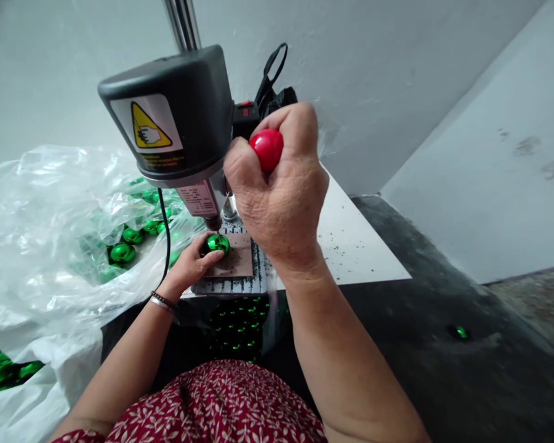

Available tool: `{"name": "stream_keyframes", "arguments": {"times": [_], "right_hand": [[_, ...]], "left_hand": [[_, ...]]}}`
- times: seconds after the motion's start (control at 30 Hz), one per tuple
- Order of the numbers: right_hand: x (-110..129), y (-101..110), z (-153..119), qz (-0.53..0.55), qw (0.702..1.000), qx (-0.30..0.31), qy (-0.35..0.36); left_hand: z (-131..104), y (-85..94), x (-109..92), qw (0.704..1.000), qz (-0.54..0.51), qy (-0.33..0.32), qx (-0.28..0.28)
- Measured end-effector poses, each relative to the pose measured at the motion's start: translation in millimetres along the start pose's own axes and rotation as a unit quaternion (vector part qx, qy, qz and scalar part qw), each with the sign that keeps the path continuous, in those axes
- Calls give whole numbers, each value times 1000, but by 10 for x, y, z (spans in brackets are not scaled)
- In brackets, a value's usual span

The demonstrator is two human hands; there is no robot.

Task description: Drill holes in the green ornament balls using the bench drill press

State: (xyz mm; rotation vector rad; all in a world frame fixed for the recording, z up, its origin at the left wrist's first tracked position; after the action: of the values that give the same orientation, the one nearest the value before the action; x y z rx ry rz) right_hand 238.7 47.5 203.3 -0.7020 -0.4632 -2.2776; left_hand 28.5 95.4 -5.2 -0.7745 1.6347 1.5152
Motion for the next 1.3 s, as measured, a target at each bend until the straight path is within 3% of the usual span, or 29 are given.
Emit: {"name": "stream_keyframes", "arguments": {"times": [0.13, 0.4, 0.7, 1.3], "right_hand": [[0, -14, 28, 31, 999, 18, -13], [-2, -18, 12, 3, 1000, 19, -17], [14, -14, -14, -2, 1000, 7, 11], [-25, 132, -282, -95, 991, -47, 78]], "left_hand": [[52, 45, 44, 999, -11, 32, -19], [45, 31, 54, 999, -26, 31, -37], [-16, -144, -101, 1000, 20, -1, 4], [-14, -154, -92, 1000, -5, 1, 7]]}}
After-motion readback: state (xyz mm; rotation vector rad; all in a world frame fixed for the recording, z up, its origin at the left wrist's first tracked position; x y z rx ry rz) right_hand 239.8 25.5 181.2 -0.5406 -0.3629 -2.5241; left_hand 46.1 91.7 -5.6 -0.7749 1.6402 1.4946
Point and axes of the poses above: each hand's wrist, its own z-axis towards the middle knuckle, its own y-axis out of the back of the hand, x = y × z, the point moved 8 cm from there along z, towards the middle knuckle, and after that the axes turned 3 degrees about -z, right-handed, at the moved point
